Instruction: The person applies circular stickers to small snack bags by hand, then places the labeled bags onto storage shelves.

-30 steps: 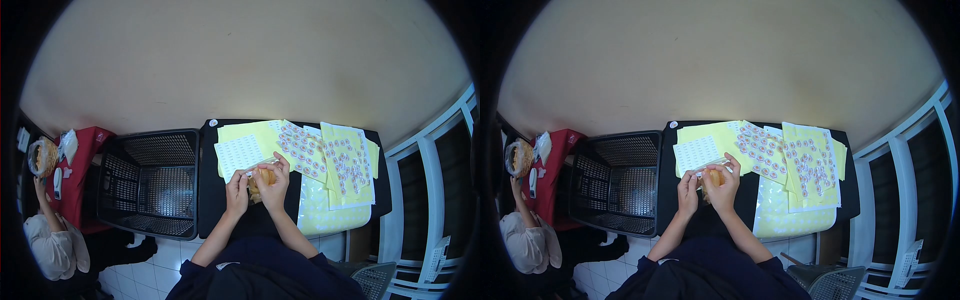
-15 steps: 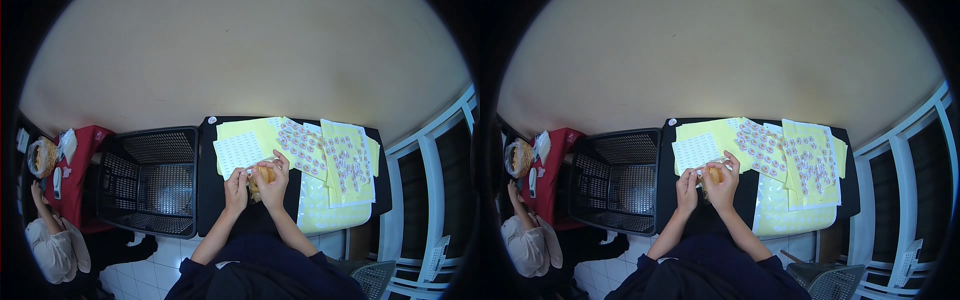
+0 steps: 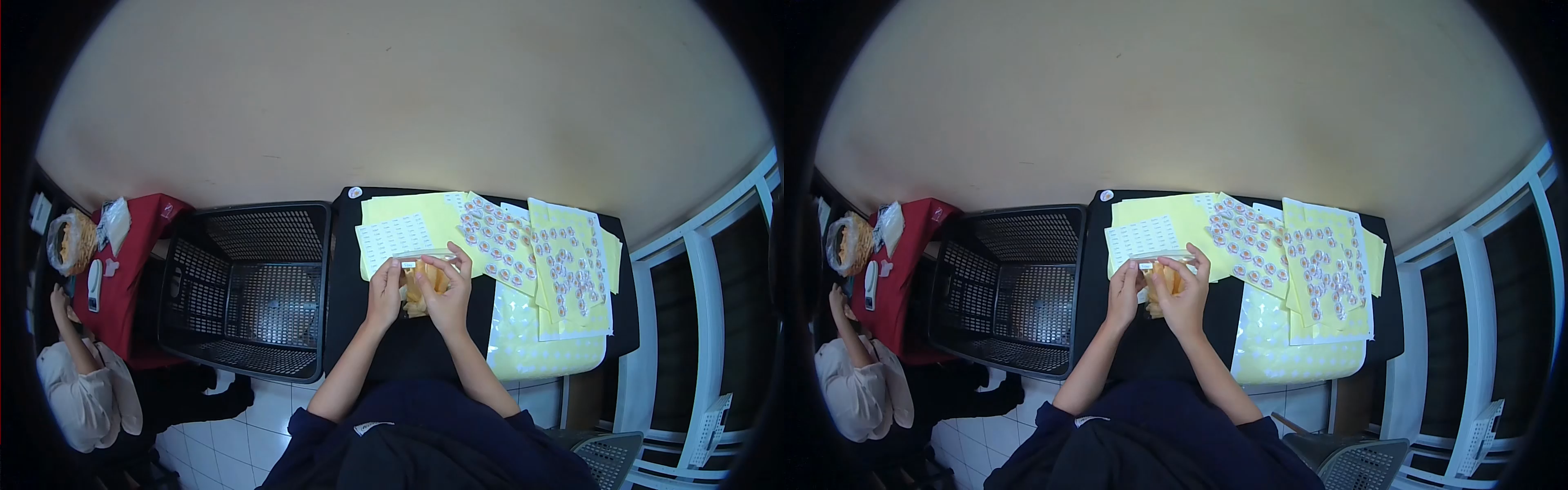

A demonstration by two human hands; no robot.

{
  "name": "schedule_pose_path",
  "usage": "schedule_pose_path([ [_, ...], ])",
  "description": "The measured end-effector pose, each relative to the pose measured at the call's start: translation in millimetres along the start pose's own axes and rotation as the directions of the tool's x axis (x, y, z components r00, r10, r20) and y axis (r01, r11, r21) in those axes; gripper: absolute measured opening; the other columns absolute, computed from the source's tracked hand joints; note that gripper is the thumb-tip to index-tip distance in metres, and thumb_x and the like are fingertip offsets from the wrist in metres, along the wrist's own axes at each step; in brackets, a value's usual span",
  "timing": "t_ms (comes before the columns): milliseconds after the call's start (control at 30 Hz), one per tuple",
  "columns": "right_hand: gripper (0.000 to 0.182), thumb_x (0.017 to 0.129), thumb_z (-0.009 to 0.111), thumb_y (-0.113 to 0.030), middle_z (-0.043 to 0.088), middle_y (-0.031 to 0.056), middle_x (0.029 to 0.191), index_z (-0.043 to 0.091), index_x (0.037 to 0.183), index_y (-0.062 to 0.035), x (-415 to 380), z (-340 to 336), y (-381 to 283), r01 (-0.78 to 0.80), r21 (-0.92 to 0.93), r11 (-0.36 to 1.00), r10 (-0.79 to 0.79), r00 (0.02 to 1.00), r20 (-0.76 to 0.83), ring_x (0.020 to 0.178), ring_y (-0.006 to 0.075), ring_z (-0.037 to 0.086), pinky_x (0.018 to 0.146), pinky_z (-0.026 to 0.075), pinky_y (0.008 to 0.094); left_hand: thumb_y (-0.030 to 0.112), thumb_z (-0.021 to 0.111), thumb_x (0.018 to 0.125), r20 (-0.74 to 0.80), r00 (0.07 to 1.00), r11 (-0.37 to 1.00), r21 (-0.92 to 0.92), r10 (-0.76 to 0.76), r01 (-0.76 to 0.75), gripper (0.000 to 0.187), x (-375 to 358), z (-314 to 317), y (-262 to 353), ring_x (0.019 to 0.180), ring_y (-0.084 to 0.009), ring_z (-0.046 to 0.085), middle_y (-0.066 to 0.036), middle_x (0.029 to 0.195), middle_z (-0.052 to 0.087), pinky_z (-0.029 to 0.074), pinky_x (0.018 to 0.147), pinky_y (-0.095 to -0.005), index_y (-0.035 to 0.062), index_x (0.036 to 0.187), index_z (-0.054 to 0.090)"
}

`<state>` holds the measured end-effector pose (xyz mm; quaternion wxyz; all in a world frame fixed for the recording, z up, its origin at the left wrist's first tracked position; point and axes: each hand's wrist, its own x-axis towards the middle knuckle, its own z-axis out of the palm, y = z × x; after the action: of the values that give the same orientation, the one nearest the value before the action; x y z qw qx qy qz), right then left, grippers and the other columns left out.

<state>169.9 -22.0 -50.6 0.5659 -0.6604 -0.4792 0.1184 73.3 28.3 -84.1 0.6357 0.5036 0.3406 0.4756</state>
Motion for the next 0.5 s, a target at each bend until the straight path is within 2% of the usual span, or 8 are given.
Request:
schedule_pose_path([
  [167, 0.019, 0.064, 0.069, -0.008, 0.040, 0.0103, 0.115, 0.064, 0.082, -0.0082, 3.4, 0.8, -2.5, 0.033, -0.009, 0.999, -0.034, 0.999, -0.039, 0.097, 0.0211, 0.043, 0.086, 0.034, 0.0323, 0.021, 0.034, 0.091, 0.025, 1.000, 0.999, 0.034, 0.013, -0.014, 0.032, -1.3, 0.2, 5.5, 0.067, -0.0063, 0.046, -0.002, 0.073, 0.052, 0.041, 0.064, -0.0215, -0.0026, 0.092, 0.055],
  [233, 0.017, 0.064, 0.069, -0.008, 0.041, 0.0101, 0.114, 0.064, 0.080, -0.0076, 4.1, 0.8, -3.0, 0.017, 0.020, 1.000, -0.016, 0.999, -0.051, 0.097, 0.0212, 0.044, 0.086, 0.034, 0.0321, 0.018, 0.037, 0.090, 0.065, 0.993, 0.987, 0.120, 0.103, -0.110, 0.028, -3.9, 4.5, 9.4, 0.063, -0.0057, 0.045, -0.001, 0.069, 0.053, 0.039, 0.060, -0.0214, -0.0023, 0.090, 0.055],
  [300, 0.014, 0.063, 0.068, -0.011, 0.042, 0.0111, 0.110, 0.063, 0.076, -0.0085, 4.2, -0.1, -4.2, 0.004, 0.084, 0.996, 0.000, 0.999, -0.051, 0.098, 0.0244, 0.043, 0.085, 0.033, 0.0343, 0.017, 0.038, 0.089, 0.046, 0.989, 0.983, 0.119, 0.139, -0.144, 0.026, -6.2, 8.1, 11.9, 0.063, -0.0059, 0.046, -0.002, 0.069, 0.054, 0.039, 0.060, -0.0218, -0.0026, 0.089, 0.055],
  [367, 0.014, 0.063, 0.068, -0.010, 0.043, 0.0108, 0.109, 0.063, 0.075, -0.0079, 4.4, 0.2, -4.8, 0.022, 0.083, 0.996, -0.016, 0.998, -0.068, 0.096, 0.0238, 0.044, 0.085, 0.033, 0.0338, 0.016, 0.039, 0.088, 0.027, 0.984, 0.977, 0.119, 0.176, -0.177, 0.025, -7.8, 6.6, 11.0, 0.063, -0.0061, 0.046, -0.003, 0.070, 0.055, 0.039, 0.060, -0.0223, -0.0029, 0.087, 0.055],
  [433, 0.014, 0.062, 0.069, -0.010, 0.044, 0.0105, 0.108, 0.063, 0.075, -0.0074, 4.4, 0.6, -5.3, 0.038, 0.082, 0.996, -0.031, 0.996, -0.085, 0.094, 0.0233, 0.045, 0.084, 0.034, 0.0333, 0.015, 0.037, 0.090, 0.074, 0.995, 0.963, 0.253, 0.073, -0.089, 0.026, -9.4, -0.2, 10.4, 0.080, -0.0090, 0.053, -0.006, 0.087, 0.057, 0.044, 0.076, -0.0248, -0.0046, 0.093, 0.053],
  [500, 0.015, 0.061, 0.069, -0.008, 0.045, 0.0099, 0.107, 0.063, 0.074, -0.0068, 4.2, 0.5, -5.4, 0.009, 0.125, 0.992, 0.002, 0.996, -0.090, 0.092, 0.0220, 0.046, 0.083, 0.035, 0.0322, 0.016, 0.036, 0.090, 0.072, 0.993, 0.961, 0.255, 0.090, -0.106, 0.027, -11.3, 0.3, 12.2, 0.080, -0.0090, 0.053, -0.007, 0.087, 0.058, 0.044, 0.075, -0.0247, -0.0046, 0.094, 0.053],
])
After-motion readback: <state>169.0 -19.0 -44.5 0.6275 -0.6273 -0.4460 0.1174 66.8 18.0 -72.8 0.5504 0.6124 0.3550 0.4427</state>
